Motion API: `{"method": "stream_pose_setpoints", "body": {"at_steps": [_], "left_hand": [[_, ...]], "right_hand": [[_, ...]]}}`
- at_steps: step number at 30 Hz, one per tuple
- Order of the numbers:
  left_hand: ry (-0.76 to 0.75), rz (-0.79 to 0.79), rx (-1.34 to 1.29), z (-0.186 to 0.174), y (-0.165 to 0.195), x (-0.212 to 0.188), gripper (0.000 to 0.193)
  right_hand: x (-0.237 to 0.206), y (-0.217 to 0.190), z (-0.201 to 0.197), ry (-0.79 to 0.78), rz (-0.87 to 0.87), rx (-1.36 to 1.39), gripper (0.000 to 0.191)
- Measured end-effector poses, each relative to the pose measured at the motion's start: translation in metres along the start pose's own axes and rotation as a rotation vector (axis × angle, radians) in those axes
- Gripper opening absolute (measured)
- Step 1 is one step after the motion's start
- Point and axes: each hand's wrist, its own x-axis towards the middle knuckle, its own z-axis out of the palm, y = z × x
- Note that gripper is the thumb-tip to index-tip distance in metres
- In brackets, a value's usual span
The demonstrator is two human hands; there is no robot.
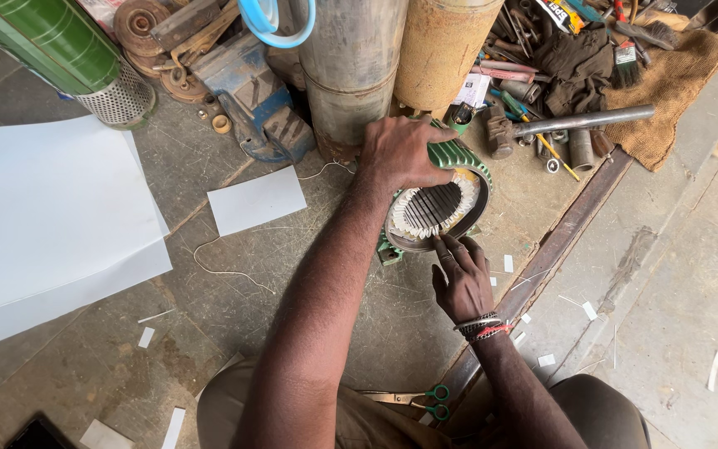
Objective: The person sits on the floor and works on a green motor stator, inserting white paper strips into the winding slots using fingers and a metal tool. The person also cuts additional paper strips with scissors and continues placing them into the stator.
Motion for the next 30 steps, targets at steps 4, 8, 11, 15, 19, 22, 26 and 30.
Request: {"method": "stream_pose_setpoints", "body": {"at_steps": [4, 8, 11, 15, 19, 22, 26, 30], "left_hand": [[0.036, 0.036, 0.006, 0.002, -0.001, 0.001, 0.076], [0.066, 0.038, 0.013, 0.005, -0.002, 0.001, 0.073], [0.028, 0.019, 0.011, 0.005, -0.003, 0.001, 0.072], [0.086, 0.065, 0.012, 0.006, -0.002, 0.001, 0.075], [0.084, 0.016, -0.018, 0.01, -0.001, 0.001, 0.073], [0.068, -0.004, 0.006, 0.01, -0.001, 0.004, 0.073], [0.037, -0.009, 0.03, 0.007, 0.0, 0.003, 0.073], [0.054, 0.002, 0.02, 0.003, 0.003, 0.001, 0.074]], "right_hand": [[0.003, -0.001, 0.0, -0.058, 0.044, 0.032, 0.068], [0.001, -0.003, 0.0, -0.072, 0.045, 0.001, 0.068], [0.001, 0.0, 0.001, -0.019, 0.018, 0.077, 0.064], [-0.013, 0.031, -0.02, 0.095, 0.199, 0.337, 0.038], [-0.063, 0.089, -0.066, -0.153, 0.634, 0.17, 0.02], [-0.109, 0.106, -0.074, -0.593, 0.718, -0.055, 0.034], [-0.132, 0.099, -0.056, -0.711, 0.782, -0.25, 0.055], [-0.122, 0.079, -0.045, -0.65, 0.78, -0.233, 0.043]]}}
